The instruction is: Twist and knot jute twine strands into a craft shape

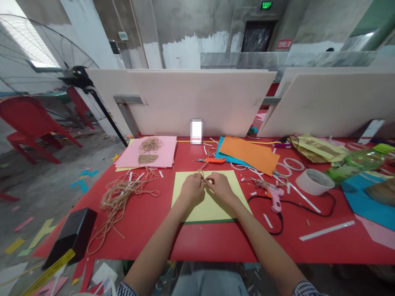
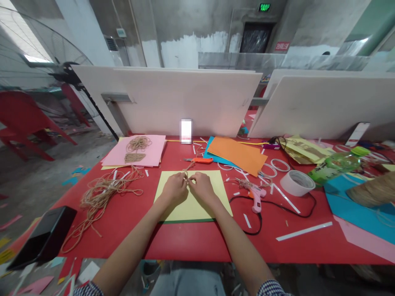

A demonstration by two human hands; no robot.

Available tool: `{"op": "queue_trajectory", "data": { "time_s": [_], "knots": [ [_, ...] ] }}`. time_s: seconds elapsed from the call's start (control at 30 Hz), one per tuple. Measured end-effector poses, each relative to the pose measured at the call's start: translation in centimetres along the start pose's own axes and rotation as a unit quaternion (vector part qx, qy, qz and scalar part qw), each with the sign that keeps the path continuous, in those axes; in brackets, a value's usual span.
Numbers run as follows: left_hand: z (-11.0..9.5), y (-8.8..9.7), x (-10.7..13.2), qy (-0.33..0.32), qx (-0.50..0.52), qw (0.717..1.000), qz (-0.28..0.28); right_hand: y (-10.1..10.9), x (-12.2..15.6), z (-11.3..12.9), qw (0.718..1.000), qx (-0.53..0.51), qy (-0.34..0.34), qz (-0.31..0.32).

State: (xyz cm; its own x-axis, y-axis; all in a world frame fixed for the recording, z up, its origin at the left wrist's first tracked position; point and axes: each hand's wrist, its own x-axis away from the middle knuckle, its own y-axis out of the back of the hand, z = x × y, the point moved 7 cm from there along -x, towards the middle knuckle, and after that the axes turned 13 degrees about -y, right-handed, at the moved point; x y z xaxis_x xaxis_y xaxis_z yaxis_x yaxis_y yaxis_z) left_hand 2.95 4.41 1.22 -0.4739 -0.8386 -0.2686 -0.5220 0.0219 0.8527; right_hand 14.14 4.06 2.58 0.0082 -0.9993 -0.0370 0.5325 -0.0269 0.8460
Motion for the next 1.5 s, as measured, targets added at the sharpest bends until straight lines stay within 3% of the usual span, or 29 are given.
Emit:
{"op": "queue_trajectory", "data": {
  "time_s": [0.17,0.33,0.4,0.47,0.6,0.73,0.9,1.07,1.33,1.5],
  "knots": [
    [2.8,-0.3,-0.1,0.118,0.205,0.967,-0.091,-0.2,0.4,0.7,0.996,0.074,0.044,-0.021],
    [2.9,-3.0,-0.7,0.134,0.463,0.875,-0.046,-0.6,0.7,1.0,0.990,0.085,0.088,-0.068],
    [2.6,-3.3,-0.7,0.137,0.525,0.839,-0.051,-0.5,0.8,0.9,0.990,0.040,0.096,-0.093],
    [2.4,-3.3,-0.7,0.132,0.550,0.823,-0.058,-0.3,0.8,0.7,0.989,-0.029,0.088,-0.114],
    [2.5,-3.1,-0.7,0.132,0.523,0.839,-0.068,-0.6,0.5,-0.5,0.976,-0.177,0.009,-0.127],
    [3.1,-2.9,-0.5,0.157,0.457,0.870,-0.103,-2.2,0.1,-1.7,0.945,-0.304,-0.083,-0.083],
    [3.1,-2.1,-0.3,0.147,0.364,0.908,-0.144,-3.5,-0.1,-2.0,0.908,-0.403,-0.113,-0.028],
    [2.9,-1.8,-0.3,0.122,0.285,0.941,-0.133,-4.0,-0.2,-2.5,0.895,-0.428,-0.123,-0.028],
    [1.8,-1.6,-0.4,0.077,0.235,0.962,-0.118,-3.6,-0.4,-3.2,0.888,-0.434,-0.136,-0.069],
    [1.3,-0.1,-0.5,0.011,0.158,0.974,-0.160,-2.6,-0.2,-2.8,0.916,-0.374,-0.131,-0.069]
  ]
}}
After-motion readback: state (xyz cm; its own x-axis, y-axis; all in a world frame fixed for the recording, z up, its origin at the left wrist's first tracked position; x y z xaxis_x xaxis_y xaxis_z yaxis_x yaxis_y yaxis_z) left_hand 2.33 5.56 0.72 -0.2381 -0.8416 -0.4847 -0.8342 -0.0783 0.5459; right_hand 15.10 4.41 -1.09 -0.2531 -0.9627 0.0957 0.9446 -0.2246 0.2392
